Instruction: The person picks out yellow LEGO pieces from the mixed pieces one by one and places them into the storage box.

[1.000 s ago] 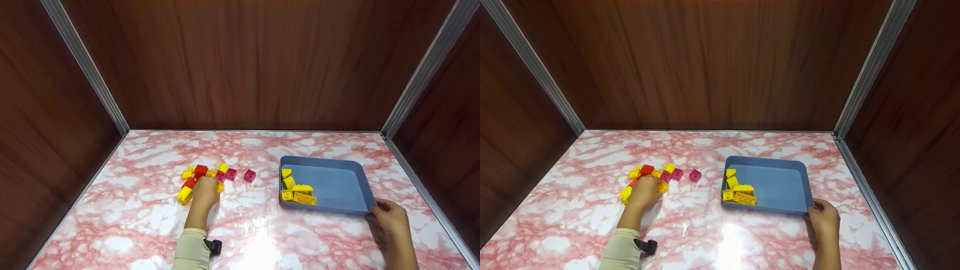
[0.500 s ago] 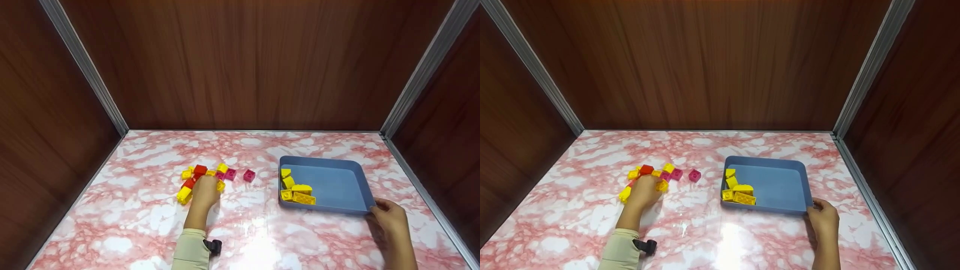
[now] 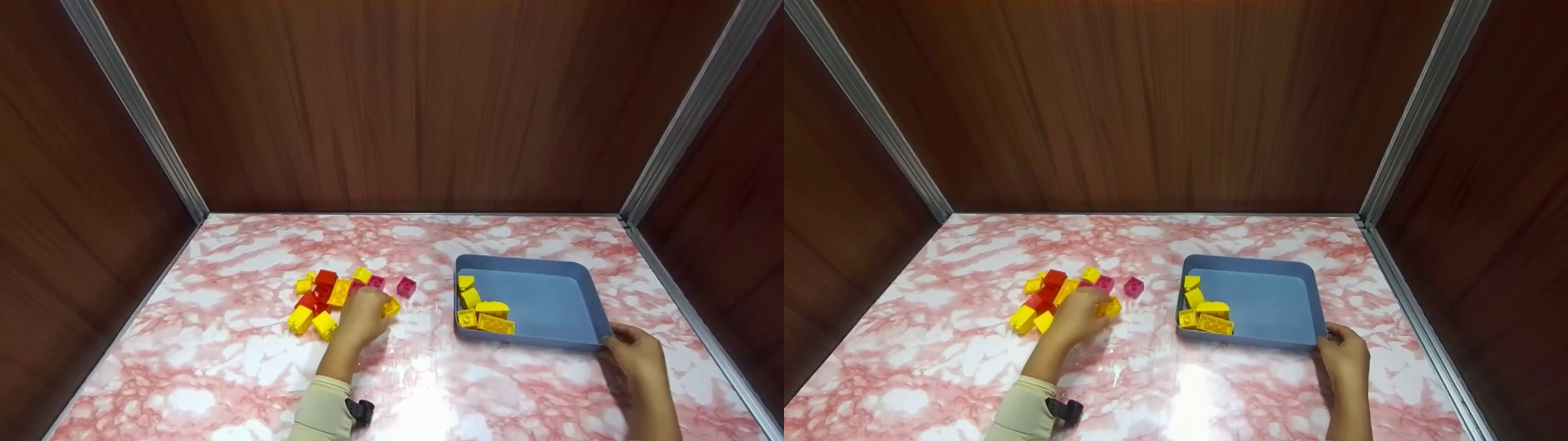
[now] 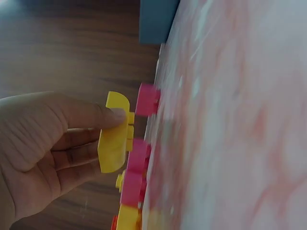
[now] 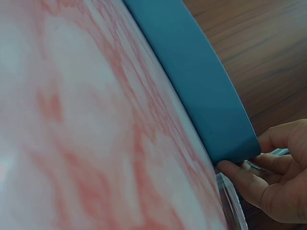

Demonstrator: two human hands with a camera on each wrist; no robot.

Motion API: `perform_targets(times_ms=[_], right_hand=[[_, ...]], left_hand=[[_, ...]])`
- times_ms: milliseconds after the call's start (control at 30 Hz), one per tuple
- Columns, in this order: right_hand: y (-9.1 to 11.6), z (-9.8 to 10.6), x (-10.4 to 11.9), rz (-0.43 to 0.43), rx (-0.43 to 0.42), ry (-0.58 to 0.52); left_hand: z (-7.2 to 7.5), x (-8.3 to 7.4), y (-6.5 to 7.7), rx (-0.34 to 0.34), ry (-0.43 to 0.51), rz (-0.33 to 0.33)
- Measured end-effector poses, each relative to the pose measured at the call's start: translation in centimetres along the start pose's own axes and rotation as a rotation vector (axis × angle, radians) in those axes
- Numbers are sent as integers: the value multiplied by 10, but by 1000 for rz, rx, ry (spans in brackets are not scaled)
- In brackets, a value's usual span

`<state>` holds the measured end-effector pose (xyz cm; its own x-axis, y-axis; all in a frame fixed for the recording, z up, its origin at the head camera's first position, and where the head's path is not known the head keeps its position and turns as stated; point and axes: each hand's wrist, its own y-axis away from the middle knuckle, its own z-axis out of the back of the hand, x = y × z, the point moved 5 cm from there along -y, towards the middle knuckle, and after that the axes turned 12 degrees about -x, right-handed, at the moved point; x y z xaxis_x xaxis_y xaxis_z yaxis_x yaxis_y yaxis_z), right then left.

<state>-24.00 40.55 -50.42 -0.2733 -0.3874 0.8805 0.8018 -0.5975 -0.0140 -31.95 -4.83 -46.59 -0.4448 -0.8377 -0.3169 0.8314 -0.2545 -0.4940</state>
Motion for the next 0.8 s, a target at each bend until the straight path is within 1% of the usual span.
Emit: perform_targets(times_ms=[100,267,433,533,667,800], right_hand=[[0,0,0,-11,15,-19],[1,-1,0,-16,36,-40],[1,2,-1,-23,46,-58],[1,2,-1,-38,50,-91],[2,0,-1,-49,48,-117],[2,-1,0,-44,43,-105]], left_hand=[[-1,-10,0,8,15,-31],[-2,-23,0,0,30,-75],[-2,-44,1,-44,49,-158],[-2,-58,2,-57,57,-205],[-1,-72,1,-37,42,-240],[0,-86,-8,-19,14,-297]])
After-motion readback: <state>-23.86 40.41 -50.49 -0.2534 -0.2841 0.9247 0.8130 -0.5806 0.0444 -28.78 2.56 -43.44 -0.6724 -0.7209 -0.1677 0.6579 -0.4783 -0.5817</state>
